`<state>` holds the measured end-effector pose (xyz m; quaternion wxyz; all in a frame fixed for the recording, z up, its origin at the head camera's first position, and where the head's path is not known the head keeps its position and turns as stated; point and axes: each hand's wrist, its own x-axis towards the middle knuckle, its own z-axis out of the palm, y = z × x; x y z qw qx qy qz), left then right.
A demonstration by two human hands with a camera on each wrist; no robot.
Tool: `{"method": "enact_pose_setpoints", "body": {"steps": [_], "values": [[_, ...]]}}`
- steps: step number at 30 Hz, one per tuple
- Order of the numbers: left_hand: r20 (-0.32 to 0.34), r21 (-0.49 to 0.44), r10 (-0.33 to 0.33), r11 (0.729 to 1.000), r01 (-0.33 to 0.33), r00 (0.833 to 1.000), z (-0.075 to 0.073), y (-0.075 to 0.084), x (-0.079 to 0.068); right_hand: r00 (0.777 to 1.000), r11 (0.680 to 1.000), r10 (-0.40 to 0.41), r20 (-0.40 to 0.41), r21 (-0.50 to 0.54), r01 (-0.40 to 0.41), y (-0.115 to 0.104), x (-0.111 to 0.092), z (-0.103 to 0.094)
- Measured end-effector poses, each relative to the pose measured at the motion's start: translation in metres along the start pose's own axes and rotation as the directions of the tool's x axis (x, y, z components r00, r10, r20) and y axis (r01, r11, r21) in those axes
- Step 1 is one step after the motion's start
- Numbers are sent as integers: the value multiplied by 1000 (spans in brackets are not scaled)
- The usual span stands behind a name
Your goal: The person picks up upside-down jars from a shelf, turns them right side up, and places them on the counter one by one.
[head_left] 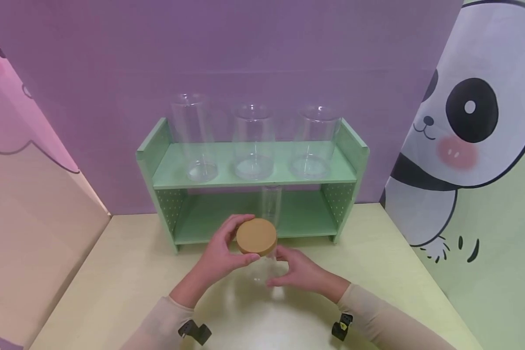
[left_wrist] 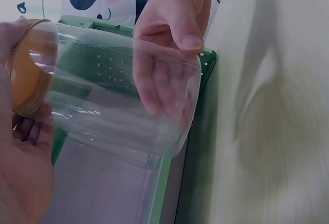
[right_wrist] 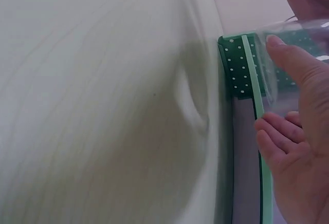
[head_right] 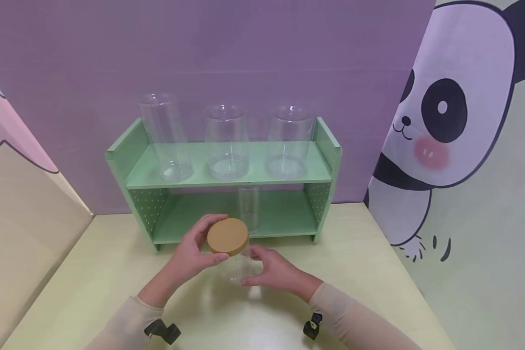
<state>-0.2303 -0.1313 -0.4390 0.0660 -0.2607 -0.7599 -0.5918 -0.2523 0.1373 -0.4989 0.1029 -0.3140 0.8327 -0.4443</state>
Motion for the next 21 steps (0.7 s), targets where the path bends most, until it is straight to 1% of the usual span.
{"method": "enact_pose_setpoints", "body": {"steps": [3,5,6,7,8,9,10,11,13,15,17,20,21], "values": [[-6,14,1,1000,-1,1000,-1,-2,0,1000,998,2,-29,-63,-4,-1,-3,-8],[-12,25,-4,1000,4,1000,-2,-4,-1,997,992,-18,-80,-124,8,-1,-6,-17],[-14,31,-8,999,9,1000,-3,-5,-1,992,986,-44,-117,-166,24,1,-8,-22],[-15,34,-13,999,13,1000,-3,-6,-2,984,978,-77,-160,-206,43,3,-9,-28],[-16,38,-21,999,22,1000,-4,-6,-2,971,967,-119,-206,-244,67,4,-11,-35],[-18,44,-30,999,31,999,-5,-6,-3,952,956,-164,-258,-279,89,5,-13,-42],[-18,50,-39,998,40,999,-6,-7,-4,928,946,-202,-314,-306,102,6,-15,-49],[-19,54,-46,997,47,999,-6,-7,-4,899,938,-236,-370,-329,111,7,-17,-56],[-18,61,-57,996,58,998,-7,-9,-6,829,927,-290,-478,-354,120,8,-20,-71],[-20,70,-66,995,67,998,-8,-11,-7,755,929,-301,-583,-359,94,7,-24,-86],[-23,73,-66,995,67,998,-10,-13,-8,678,930,-298,-672,-365,47,6,-28,-100],[-31,81,-70,994,73,997,-12,-14,-10,565,925,-303,-768,-379,-19,7,-33,-121],[-35,88,-72,993,75,997,-13,-15,-10,531,924,-307,-790,-380,-30,6,-34,-127]]}}
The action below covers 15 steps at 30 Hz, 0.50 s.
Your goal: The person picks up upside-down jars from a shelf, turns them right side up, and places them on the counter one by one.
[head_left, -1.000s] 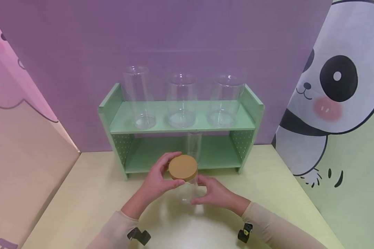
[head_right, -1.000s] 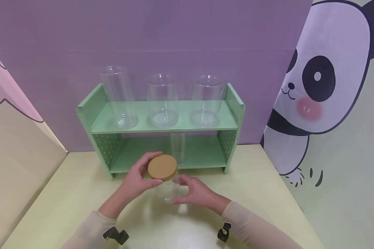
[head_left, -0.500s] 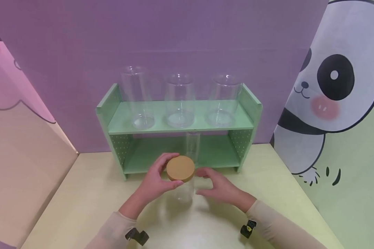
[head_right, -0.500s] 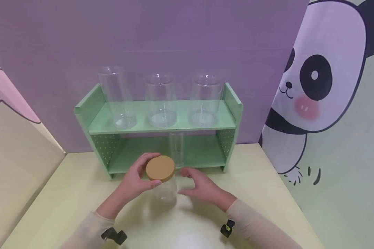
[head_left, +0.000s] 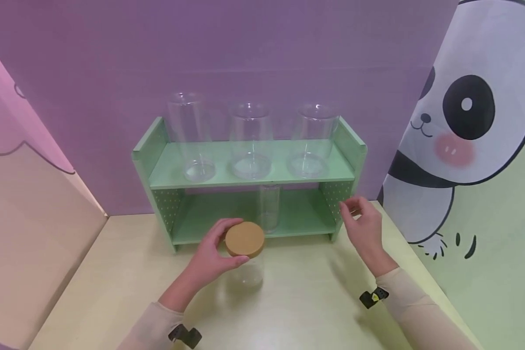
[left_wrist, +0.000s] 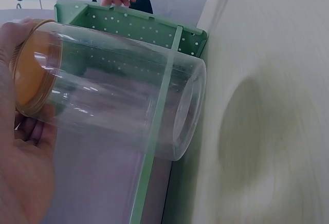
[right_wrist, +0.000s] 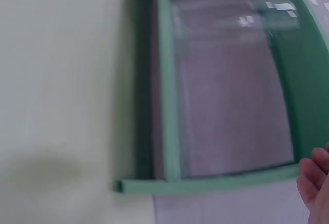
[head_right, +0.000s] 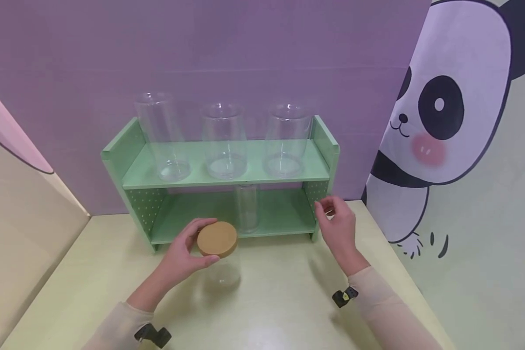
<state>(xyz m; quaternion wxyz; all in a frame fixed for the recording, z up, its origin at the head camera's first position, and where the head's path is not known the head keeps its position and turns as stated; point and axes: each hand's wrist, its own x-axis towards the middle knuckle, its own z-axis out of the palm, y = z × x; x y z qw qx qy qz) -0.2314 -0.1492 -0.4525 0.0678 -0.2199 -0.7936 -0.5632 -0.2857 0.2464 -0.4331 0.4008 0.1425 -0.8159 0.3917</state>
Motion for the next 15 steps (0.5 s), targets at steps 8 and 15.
{"method": "enact_pose_setpoints", "body": {"steps": [8,15], "values": [[-22,21,-36,999,37,999,-8,-3,-6,996,998,57,-61,-11,-58,7,30,-12],[-39,40,-47,998,49,998,-15,-8,-10,998,998,44,-36,-37,-45,9,34,-8]]}}
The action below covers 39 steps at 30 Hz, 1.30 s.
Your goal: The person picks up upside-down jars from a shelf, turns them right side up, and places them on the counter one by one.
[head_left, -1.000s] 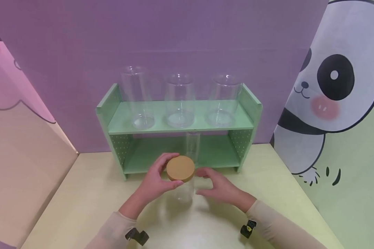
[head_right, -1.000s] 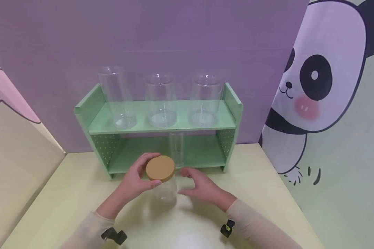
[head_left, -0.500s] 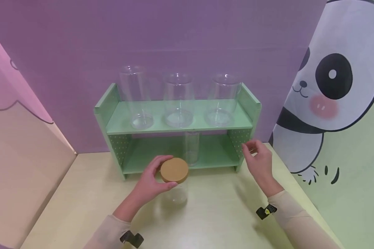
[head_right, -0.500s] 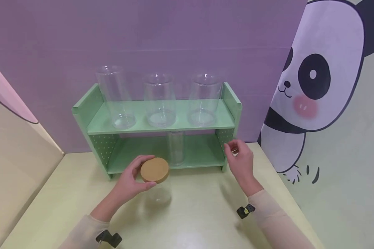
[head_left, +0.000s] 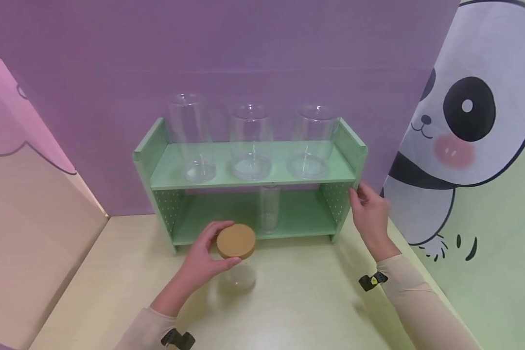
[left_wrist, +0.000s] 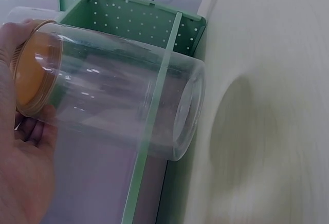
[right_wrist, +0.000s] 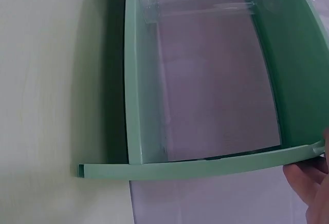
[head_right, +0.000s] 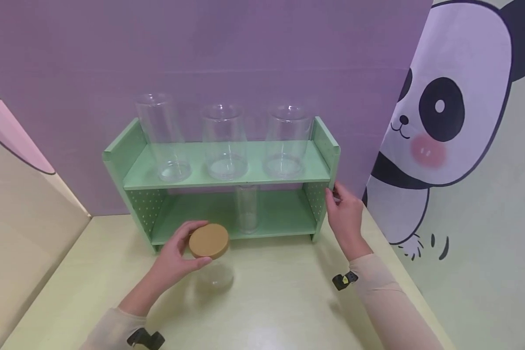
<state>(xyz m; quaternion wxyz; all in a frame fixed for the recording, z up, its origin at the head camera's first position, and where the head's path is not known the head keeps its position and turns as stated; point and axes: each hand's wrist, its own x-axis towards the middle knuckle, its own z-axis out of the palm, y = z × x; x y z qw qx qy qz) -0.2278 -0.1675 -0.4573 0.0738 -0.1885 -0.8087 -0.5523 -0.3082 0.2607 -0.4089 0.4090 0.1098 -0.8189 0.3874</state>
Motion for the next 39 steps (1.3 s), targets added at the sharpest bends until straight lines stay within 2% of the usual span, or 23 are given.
{"method": "enact_pose_setpoints", "body": {"steps": [8,12,20,26,32,39], "values": [[-35,4,5,1000,-5,999,-17,-7,-6,998,998,-56,-37,-8,56,1,0,2],[-62,16,6,1000,-5,998,-30,-11,-9,997,998,-62,-40,-24,61,3,1,4],[-118,88,37,996,-26,992,-57,-22,-18,997,998,-61,-50,-37,60,4,0,5],[-142,152,20,988,2,990,-74,-28,-22,996,997,-65,-55,-40,63,5,-1,6],[-154,210,26,978,7,988,-84,-34,-26,995,995,-84,-51,-52,82,5,-1,6],[-163,204,19,979,15,986,-89,-42,-29,996,995,-79,-46,-57,76,4,0,5]]}}
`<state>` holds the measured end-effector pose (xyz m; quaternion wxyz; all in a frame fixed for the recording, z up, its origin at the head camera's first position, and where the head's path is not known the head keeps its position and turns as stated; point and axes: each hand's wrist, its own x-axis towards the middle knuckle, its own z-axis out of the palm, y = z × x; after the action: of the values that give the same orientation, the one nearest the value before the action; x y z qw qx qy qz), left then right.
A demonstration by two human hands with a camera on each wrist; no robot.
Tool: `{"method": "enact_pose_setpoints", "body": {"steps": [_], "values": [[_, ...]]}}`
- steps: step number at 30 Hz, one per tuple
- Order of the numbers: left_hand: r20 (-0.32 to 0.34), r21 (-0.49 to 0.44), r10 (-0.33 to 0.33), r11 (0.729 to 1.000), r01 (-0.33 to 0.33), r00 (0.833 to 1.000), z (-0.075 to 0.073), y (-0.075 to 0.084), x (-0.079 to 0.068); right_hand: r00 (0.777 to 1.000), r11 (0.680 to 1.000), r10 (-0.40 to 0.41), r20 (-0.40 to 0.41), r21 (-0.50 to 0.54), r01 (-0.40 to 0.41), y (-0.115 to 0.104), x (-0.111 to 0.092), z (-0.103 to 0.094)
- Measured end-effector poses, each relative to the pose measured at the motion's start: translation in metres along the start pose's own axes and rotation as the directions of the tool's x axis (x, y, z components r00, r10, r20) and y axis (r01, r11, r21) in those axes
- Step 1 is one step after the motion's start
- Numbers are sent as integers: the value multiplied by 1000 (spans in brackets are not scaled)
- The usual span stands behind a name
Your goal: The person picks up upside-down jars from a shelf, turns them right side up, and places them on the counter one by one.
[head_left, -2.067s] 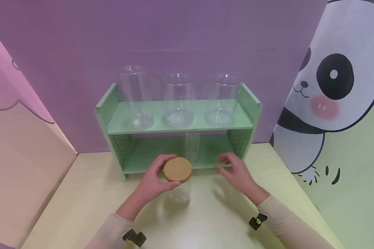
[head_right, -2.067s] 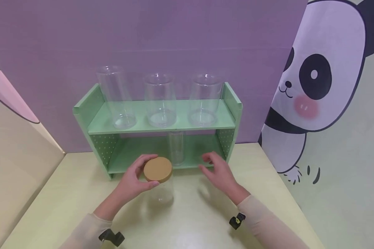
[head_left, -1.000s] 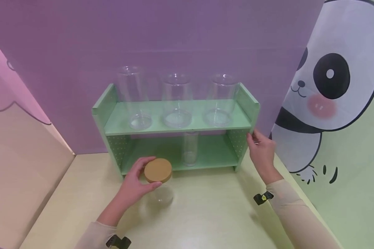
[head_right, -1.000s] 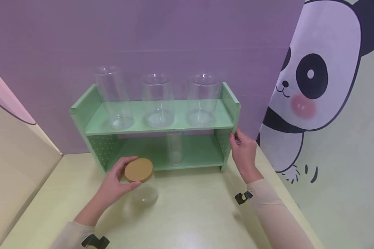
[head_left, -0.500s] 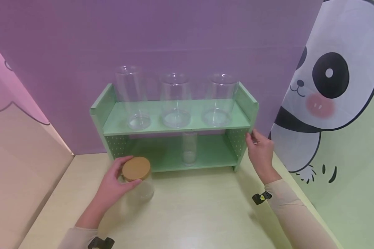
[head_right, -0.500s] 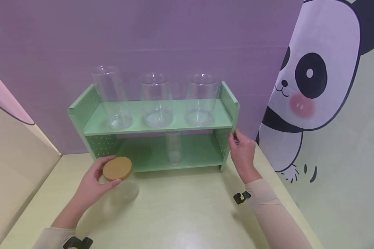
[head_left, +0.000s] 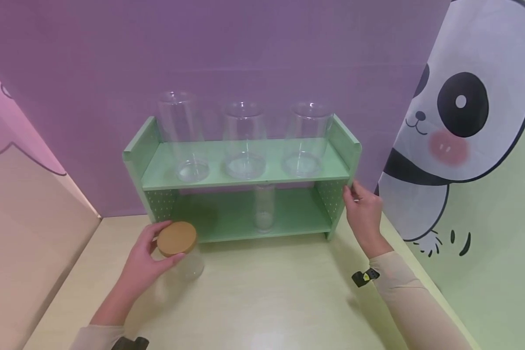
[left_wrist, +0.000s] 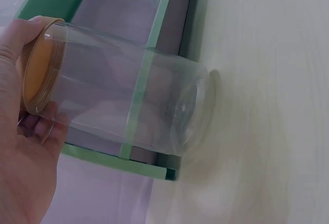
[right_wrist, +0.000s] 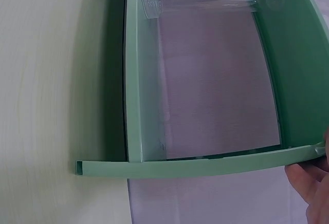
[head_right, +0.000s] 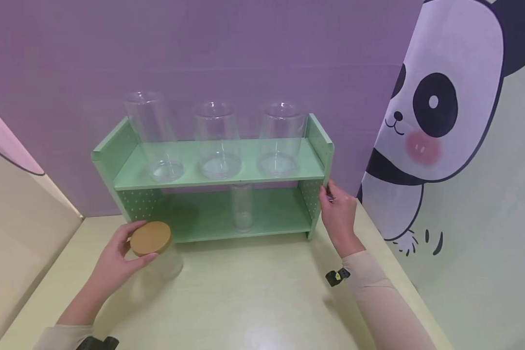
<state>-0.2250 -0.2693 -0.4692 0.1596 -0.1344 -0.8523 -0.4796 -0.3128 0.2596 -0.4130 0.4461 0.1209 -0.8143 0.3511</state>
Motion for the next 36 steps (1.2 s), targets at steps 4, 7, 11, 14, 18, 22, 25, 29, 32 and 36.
{"method": "enact_pose_setpoints", "body": {"steps": [4,7,11,14,18,22,25,29,32,36], "values": [[-1,-3,0,1000,0,1000,-1,-3,-1,1000,1000,8,3,-3,-8,-1,-1,0],[1,-13,-5,1000,5,1000,-1,-5,-1,1000,1000,19,6,-9,-19,-1,-1,0],[-2,-39,-10,999,10,1000,-1,-7,-1,1000,1000,25,13,-18,-25,-2,-1,0],[-9,-39,-17,999,16,1000,0,-10,-1,1000,999,25,11,-23,-25,-1,-1,1],[-18,-36,-25,999,24,1000,1,-14,0,1000,999,29,4,-29,-28,-1,-1,1],[-21,-35,-26,999,25,999,2,-15,0,999,999,35,8,-33,-35,-2,-2,0],[-17,-35,-25,999,24,1000,2,-16,0,999,999,39,12,-32,-38,-3,-2,0],[-20,-34,-11,999,11,1000,0,-16,-1,999,999,41,9,-23,-41,-4,-2,0],[-71,-43,26,999,-29,997,-2,-15,-1,999,999,44,9,-19,-44,-4,-2,0],[-231,-101,73,990,-98,970,-8,-10,5,999,999,48,13,-25,-48,-4,-2,-1]]}}
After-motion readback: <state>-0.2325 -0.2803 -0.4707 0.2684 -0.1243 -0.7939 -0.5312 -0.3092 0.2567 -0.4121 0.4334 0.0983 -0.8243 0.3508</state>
